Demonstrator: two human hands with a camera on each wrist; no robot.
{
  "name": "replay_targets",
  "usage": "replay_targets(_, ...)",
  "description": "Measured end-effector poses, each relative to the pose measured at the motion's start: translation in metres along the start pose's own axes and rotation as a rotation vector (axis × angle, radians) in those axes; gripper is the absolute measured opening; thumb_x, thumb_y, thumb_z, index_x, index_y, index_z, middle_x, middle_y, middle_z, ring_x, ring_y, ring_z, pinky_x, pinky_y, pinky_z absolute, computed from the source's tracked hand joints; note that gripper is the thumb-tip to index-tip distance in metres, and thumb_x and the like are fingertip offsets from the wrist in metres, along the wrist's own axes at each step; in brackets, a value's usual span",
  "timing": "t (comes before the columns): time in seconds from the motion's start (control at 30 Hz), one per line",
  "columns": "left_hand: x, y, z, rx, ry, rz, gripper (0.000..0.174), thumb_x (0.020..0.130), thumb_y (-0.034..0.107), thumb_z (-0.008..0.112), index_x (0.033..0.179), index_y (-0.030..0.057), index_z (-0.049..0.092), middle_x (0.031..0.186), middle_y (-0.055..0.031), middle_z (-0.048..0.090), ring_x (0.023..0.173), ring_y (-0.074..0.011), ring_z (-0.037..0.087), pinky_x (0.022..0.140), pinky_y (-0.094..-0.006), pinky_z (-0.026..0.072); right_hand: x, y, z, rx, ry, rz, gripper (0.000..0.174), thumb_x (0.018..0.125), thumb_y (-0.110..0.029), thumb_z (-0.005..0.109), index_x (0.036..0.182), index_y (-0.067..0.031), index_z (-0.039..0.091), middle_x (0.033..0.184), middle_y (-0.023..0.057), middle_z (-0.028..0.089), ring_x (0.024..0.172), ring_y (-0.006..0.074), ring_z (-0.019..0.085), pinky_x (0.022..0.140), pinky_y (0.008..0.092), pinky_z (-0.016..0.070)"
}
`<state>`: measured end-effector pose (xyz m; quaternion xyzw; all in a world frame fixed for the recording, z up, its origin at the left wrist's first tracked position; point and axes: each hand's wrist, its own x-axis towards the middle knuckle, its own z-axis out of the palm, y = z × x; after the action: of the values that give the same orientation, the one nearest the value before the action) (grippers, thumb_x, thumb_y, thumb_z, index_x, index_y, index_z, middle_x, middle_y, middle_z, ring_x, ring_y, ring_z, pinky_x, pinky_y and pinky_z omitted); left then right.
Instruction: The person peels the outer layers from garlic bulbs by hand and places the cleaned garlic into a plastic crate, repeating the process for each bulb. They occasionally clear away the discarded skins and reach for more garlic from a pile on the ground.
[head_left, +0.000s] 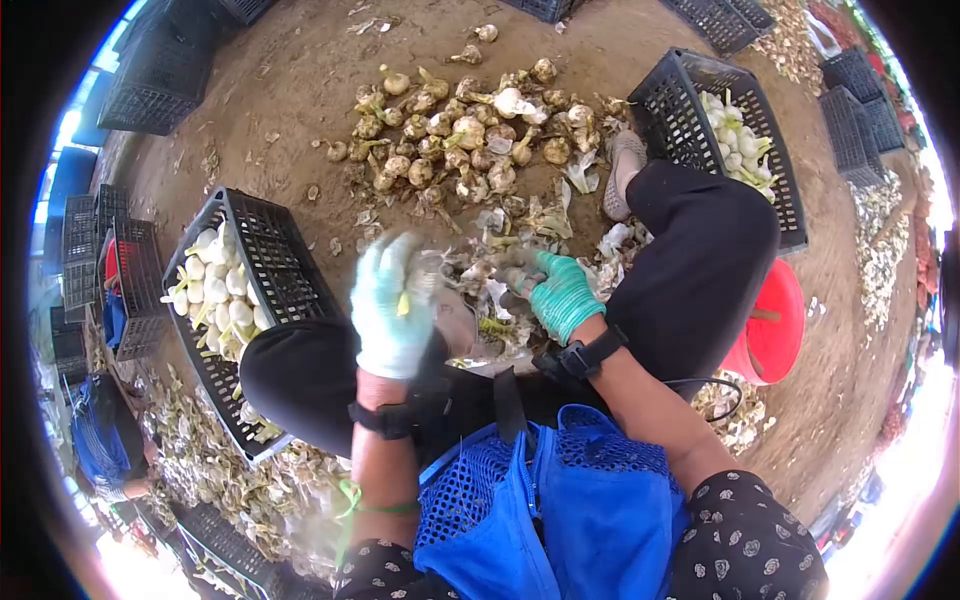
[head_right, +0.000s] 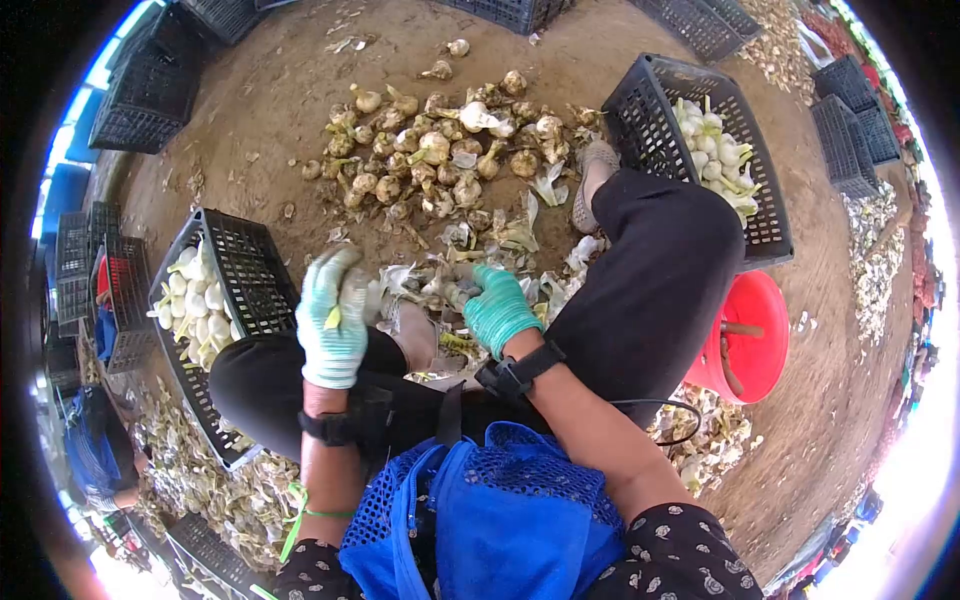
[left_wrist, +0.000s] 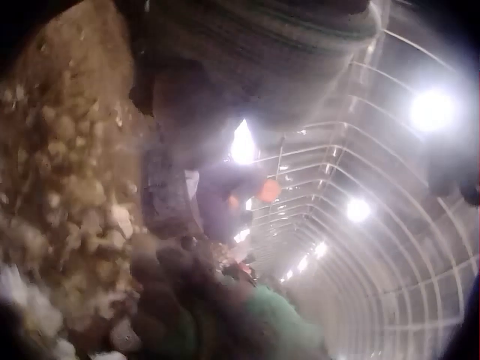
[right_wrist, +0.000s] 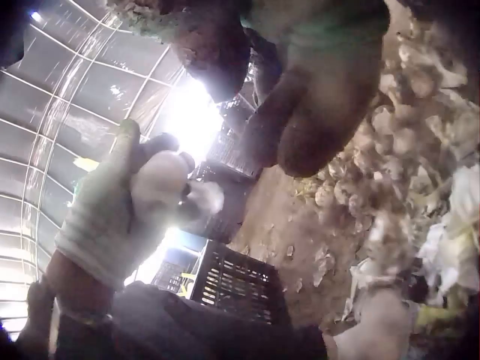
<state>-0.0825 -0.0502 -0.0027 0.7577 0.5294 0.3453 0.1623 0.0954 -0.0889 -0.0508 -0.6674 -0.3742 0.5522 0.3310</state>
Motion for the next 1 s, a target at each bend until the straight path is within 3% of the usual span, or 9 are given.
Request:
replay_targets(0.23,0.017,-0.032,-0.045,-0.872,0.051,-0.721,0.053,0.087,0.044,0.032,0.097,-0.0036,0.054,0.087,-0.0117,0.058,0.067,-0.0139,0.056,0.061,-0.0223,0.0473,-0.006,-0.032,0.013,0.157,-0.090,-0.334,0.045,0.068,-0.013,0.063,0.110,-0.0035,0.050,0.101,0.0138,0.055,0.072,0.0172,0.054,0.068,0.0279,0.0448)
replay_targets(0.3,0.017,-0.024,-0.039,-0.867,-0.037,-0.768,0.055,0.087,0.045,0.031,0.097,-0.0041,0.053,0.083,-0.0117,0.058,0.062,-0.0142,0.056,0.058,-0.0212,0.0474,-0.011,-0.062,0.018,-0.347,0.013,-0.912,0.046,0.071,0.001,0.058,0.115,-0.0057,0.047,0.117,0.0131,0.043,0.086,0.0213,0.055,0.075,0.0286,0.0472)
replay_targets(0.4,0.002,-0.019,-0.020,-0.664,-0.261,-0.731,0.029,0.088,0.025,0.041,0.094,0.0005,0.054,0.080,-0.0065,0.059,0.071,-0.0123,0.057,0.065,-0.0252,0.0458,-0.013,-0.060,0.033,-0.263,-0.110,-0.782,0.042,0.070,-0.001,0.057,0.111,-0.0053,0.049,0.113,0.0155,0.045,0.092,0.0255,0.054,0.076,0.0287,0.0468)
replay_targets(0.5,0.014,0.004,-0.006,-1.233,-0.098,-1.030,0.022,0.088,0.017,0.042,0.093,-0.0001,0.053,0.081,-0.0058,0.059,0.074,-0.0126,0.056,0.072,-0.0238,0.0438,-0.008,-0.039,0.040,-0.275,-0.178,-0.633,0.028,0.067,-0.006,0.059,0.094,-0.0043,0.054,0.090,0.0126,0.054,0.079,0.0260,0.055,0.065,0.0325,0.0457)
replay_targets(0.63,0.007,-0.056,-0.017,-0.804,0.135,-0.933,0.044,0.078,0.051,0.044,0.083,0.0082,0.052,0.084,-0.0122,0.058,0.077,-0.0257,0.055,0.071,-0.0392,0.0462,-0.005,-0.021,0.052,-0.084,-0.196,-0.596,0.012,0.065,-0.002,0.056,0.076,-0.0027,0.056,0.070,0.0125,0.054,0.066,0.0283,0.053,0.058,0.0347,0.0428)
replay_targets(0.73,0.036,-0.073,-0.066,-2.075,0.687,-0.353,0.065,0.074,0.046,0.052,0.114,-0.0035,0.039,0.117,-0.0203,0.042,0.100,-0.0342,0.046,0.085,-0.0415,0.0404,0.002,-0.032,0.035,-0.034,-0.197,-0.451,0.012,0.067,-0.001,0.055,0.079,-0.0007,0.057,0.071,0.0142,0.055,0.066,0.0298,0.053,0.058,0.0344,0.0427)
replay_targets(0.83,0.039,-0.106,-0.091,-2.163,0.748,-0.344,0.079,0.071,0.044,0.055,0.118,-0.0126,0.027,0.124,-0.0272,0.030,0.110,-0.0368,0.038,0.090,-0.0424,0.0368,0.016,-0.032,0.028,-0.196,-0.157,-0.401,0.018,0.070,-0.001,0.057,0.088,0.0012,0.059,0.074,0.0103,0.055,0.062,0.0186,0.052,0.055,0.0256,0.0410)
replay_targets(0.93,0.068,-0.105,-0.034,-0.841,0.280,-0.641,0.052,0.078,0.026,0.052,0.115,-0.0074,0.038,0.108,-0.0198,0.046,0.089,-0.0253,0.051,0.072,-0.0314,0.0465,0.030,-0.008,0.032,-0.068,-0.106,-0.472,0.016,0.069,-0.001,0.058,0.085,0.0022,0.059,0.082,0.0143,0.057,0.073,0.0225,0.055,0.063,0.0273,0.0436)
replay_targets(1.0,0.090,-0.092,0.015,0.212,-0.192,-0.149,0.040,0.079,0.018,0.051,0.112,-0.0038,0.044,0.095,-0.0130,0.053,0.070,-0.0156,0.052,0.058,-0.0258,0.0451,0.034,-0.020,0.022,-0.011,-0.100,-0.269,0.016,0.069,-0.002,0.058,0.084,0.0033,0.059,0.088,0.0170,0.057,0.082,0.0260,0.056,0.070,0.0298,0.0443)
